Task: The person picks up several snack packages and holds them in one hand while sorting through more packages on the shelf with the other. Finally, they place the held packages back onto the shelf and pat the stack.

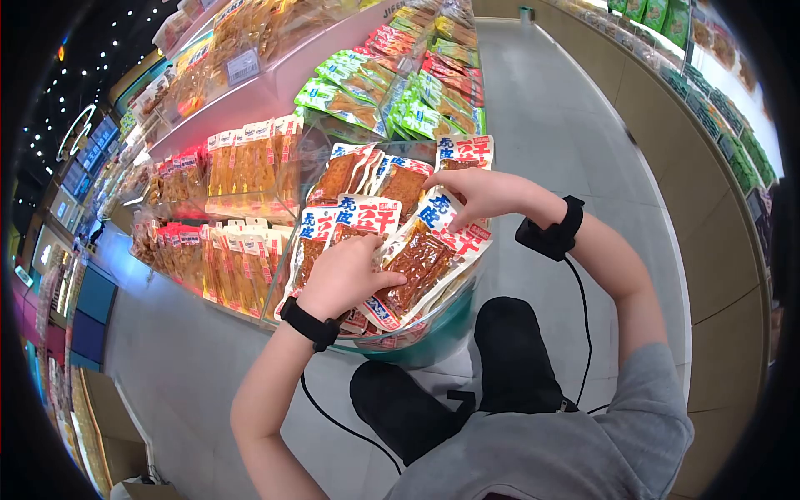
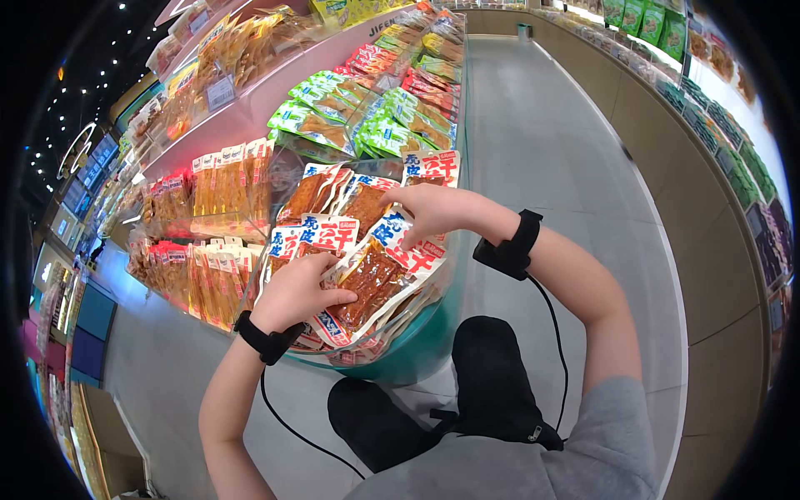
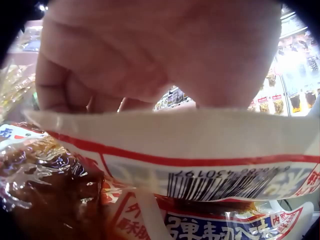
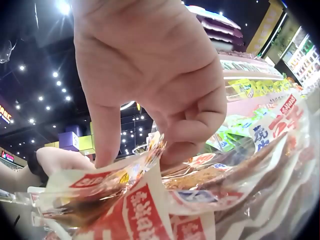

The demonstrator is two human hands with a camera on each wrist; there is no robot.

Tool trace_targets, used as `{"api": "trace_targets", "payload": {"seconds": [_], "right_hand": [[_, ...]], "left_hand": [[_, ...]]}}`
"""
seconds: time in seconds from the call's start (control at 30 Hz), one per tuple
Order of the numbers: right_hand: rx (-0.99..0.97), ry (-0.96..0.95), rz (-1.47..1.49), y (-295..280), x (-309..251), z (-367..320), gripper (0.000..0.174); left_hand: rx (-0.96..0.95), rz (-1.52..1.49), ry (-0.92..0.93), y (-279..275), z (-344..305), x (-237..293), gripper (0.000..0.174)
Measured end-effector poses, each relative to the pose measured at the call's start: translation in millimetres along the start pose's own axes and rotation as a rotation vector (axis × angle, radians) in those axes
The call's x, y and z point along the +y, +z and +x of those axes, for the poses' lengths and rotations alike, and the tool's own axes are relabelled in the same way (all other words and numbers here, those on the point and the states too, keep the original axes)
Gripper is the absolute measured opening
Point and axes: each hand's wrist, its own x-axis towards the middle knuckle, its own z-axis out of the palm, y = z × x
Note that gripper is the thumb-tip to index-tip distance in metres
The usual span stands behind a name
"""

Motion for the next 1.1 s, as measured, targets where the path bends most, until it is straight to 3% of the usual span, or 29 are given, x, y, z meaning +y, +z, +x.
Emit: {"api": "trace_targets", "payload": {"seconds": [0.03, 0.17, 0.23, 0.3, 0.33, 0.43, 0.5, 0.57, 0.6, 0.63, 0.7, 0.73, 0.77, 0.83, 0.9, 0.97, 1.1], "right_hand": [[0.107, -0.131, 0.034, 8, 12, 1, 0.062], [0.132, 0.077, 0.289, -5, 1, -1, 0.053], [0.151, 0.069, 0.366, -3, 11, 3, 0.045], [0.102, 0.149, 0.346, -3, 15, 4, 0.037], [0.284, 0.079, 0.255, -1, 14, 2, 0.034], [0.376, 0.08, 0.425, -7, 17, -1, 0.038], [0.358, 0.083, 0.527, -11, 9, -3, 0.04], [0.186, 0.191, 0.859, -14, -4, -8, 0.043], [0.162, 0.27, 0.961, -13, -13, -7, 0.036], [0.158, 0.267, 0.961, -10, -11, -4, 0.036], [0.191, 0.142, 1.252, -5, -2, 8, 0.02], [0.227, 0.176, 1.323, -8, 1, 12, 0.01], [0.226, 0.173, 1.325, -10, 6, 16, 0.01], [0.41, 0.249, 1.244, -15, 23, 22, 0.008], [0.432, 0.25, 1.188, -19, 36, 26, 0.008], [0.565, 0.298, 1.119, -15, 43, 31, 0.01], [0.649, 0.276, 1.06, -8, 42, 40, 0.018]], "left_hand": [[-0.052, -0.039, -0.053, -1, 1, 1, 0.052], [-0.082, -0.181, -0.076, -4, 5, -3, 0.029], [-0.164, -0.385, -0.123, -9, 8, -7, 0.015], [-0.155, -0.524, -0.194, -11, 9, -11, 0.015], [-0.118, -0.558, -0.173, -11, 10, -18, 0.018], [0.043, -0.695, -0.149, -19, 17, -24, 0.016], [0.055, -0.819, -0.227, -32, 26, -19, 0.015], [0.087, -0.929, -0.195, -33, 41, -19, 0.016], [0.061, -0.955, -0.206, -35, 45, -13, 0.019], [0.066, -0.955, -0.209, -34, 51, -13, 0.019], [0.012, -0.868, -0.161, -26, 63, -18, 0.024], [0.021, -0.957, -0.126, -20, 67, -20, 0.031], [0.022, -0.954, -0.128, -21, 65, -21, 0.031], [0.069, -0.799, -0.126, -23, 60, -20, 0.036], [0.131, -0.646, -0.093, -21, 49, -19, 0.036], [0.155, -0.168, 0.058, -17, 34, -19, 0.043], [-0.018, -0.072, 0.109, -6, 25, -6, 0.058]]}}
